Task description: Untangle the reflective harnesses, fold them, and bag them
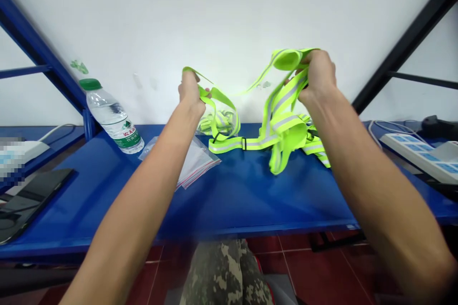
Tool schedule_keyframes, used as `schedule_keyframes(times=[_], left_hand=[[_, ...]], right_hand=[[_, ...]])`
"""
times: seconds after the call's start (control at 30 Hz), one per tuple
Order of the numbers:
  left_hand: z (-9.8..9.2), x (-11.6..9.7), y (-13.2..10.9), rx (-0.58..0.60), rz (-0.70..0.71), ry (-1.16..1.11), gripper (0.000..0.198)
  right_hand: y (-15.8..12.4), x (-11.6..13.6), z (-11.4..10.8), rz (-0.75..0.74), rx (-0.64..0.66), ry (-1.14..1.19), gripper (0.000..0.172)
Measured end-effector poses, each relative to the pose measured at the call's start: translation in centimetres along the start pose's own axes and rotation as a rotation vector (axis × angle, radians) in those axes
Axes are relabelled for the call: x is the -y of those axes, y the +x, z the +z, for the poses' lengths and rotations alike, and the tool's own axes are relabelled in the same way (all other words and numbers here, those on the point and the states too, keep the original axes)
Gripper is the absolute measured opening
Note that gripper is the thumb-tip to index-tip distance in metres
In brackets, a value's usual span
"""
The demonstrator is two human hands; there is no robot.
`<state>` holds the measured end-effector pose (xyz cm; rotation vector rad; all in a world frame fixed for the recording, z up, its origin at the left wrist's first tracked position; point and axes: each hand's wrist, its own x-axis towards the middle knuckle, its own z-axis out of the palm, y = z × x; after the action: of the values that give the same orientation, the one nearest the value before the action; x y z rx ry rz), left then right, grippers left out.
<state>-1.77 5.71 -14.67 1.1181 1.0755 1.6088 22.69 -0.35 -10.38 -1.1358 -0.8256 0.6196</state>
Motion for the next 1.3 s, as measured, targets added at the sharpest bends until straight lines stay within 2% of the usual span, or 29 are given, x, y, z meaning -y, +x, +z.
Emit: schedule_keyframes(times=[0.03, 0.1, 0.17, 0.23, 0.27, 0.33, 0.4, 0.53, 0.6, 0.7, 0.77, 0.83, 0.93, 1.03, 1.17, 1.23, 1.3], left_hand=[[0.3, 0.5, -0.5, 0.002, -0.031, 0.048, 0.045], [0.7, 1.8, -2.0, 0.050, -0.056, 0.229, 0.060], [0.6, 3.3, -3.6, 0.100, 0.028, 0.546, 0.082], [-0.2, 4.7, -4.8, 0.175, 0.103, 0.887, 0.089], [-0.6, 5.2, -5.3, 0.225, 0.112, 1.032, 0.087], [-1.5, 5.9, -5.9, 0.299, 0.094, 1.243, 0.079], [-2.2, 6.4, -6.3, 0.303, 0.098, 1.357, 0.068], [-3.1, 6.9, -6.6, 0.312, 0.207, 1.469, 0.036], [-3.5, 7.0, -6.5, 0.307, 0.275, 1.493, 0.027], [-4.1, 6.5, -5.7, 0.148, 0.303, 1.400, 0.027], [-4.5, 5.8, -4.8, -0.021, 0.262, 1.160, 0.033], [-4.9, 5.0, -3.9, -0.084, 0.139, 0.774, 0.041], [-5.4, 3.7, -3.3, 0.045, -0.107, 0.234, 0.052], [-5.1, 2.5, -4.0, 0.156, -0.166, -0.047, 0.047], [-3.6, 2.0, -6.2, 0.279, -0.117, -0.161, 0.060], [-2.7, 2.7, -7.1, 0.363, -0.098, -0.116, 0.061], [-2.1, 3.9, -7.6, 0.383, -0.066, 0.023, 0.053]], right_hand=[[0.0, -0.6, 0.6, -0.017, -0.087, 0.026, 0.011], [0.0, -2.5, 1.4, -0.020, -0.104, 0.000, 0.010], [0.2, -4.6, 1.2, -0.014, 0.039, -0.066, 0.023], [0.2, -6.4, 0.0, -0.058, 0.220, -0.171, 0.040], [0.1, -6.9, -0.9, -0.110, 0.280, -0.242, 0.043], [-0.6, -7.3, -2.7, -0.232, 0.336, -0.402, 0.036], [-1.7, -7.4, -4.3, -0.304, 0.441, -0.581, 0.036], [-4.4, -9.0, -5.6, -0.428, 0.931, -1.002, 0.041], [-5.1, -10.5, -5.4, -0.493, 1.041, -1.171, 0.048], [-4.4, -11.6, -4.8, -0.475, 1.070, -1.184, 0.035], [-3.2, -11.2, -4.7, -0.443, 0.964, -1.035, 0.026], [-2.0, -10.2, -4.8, -0.393, 0.784, -0.817, 0.019], [-0.9, -8.9, -5.1, -0.238, 0.498, -0.398, 0.018], [-0.8, -8.6, -5.3, -0.015, 0.342, -0.078, 0.027], [-1.7, -9.4, -5.1, 0.170, 0.404, 0.059, 0.039], [-2.3, -10.0, -4.7, 0.234, 0.448, 0.102, 0.041], [-2.8, -10.7, -4.3, 0.278, 0.461, 0.138, 0.038]])
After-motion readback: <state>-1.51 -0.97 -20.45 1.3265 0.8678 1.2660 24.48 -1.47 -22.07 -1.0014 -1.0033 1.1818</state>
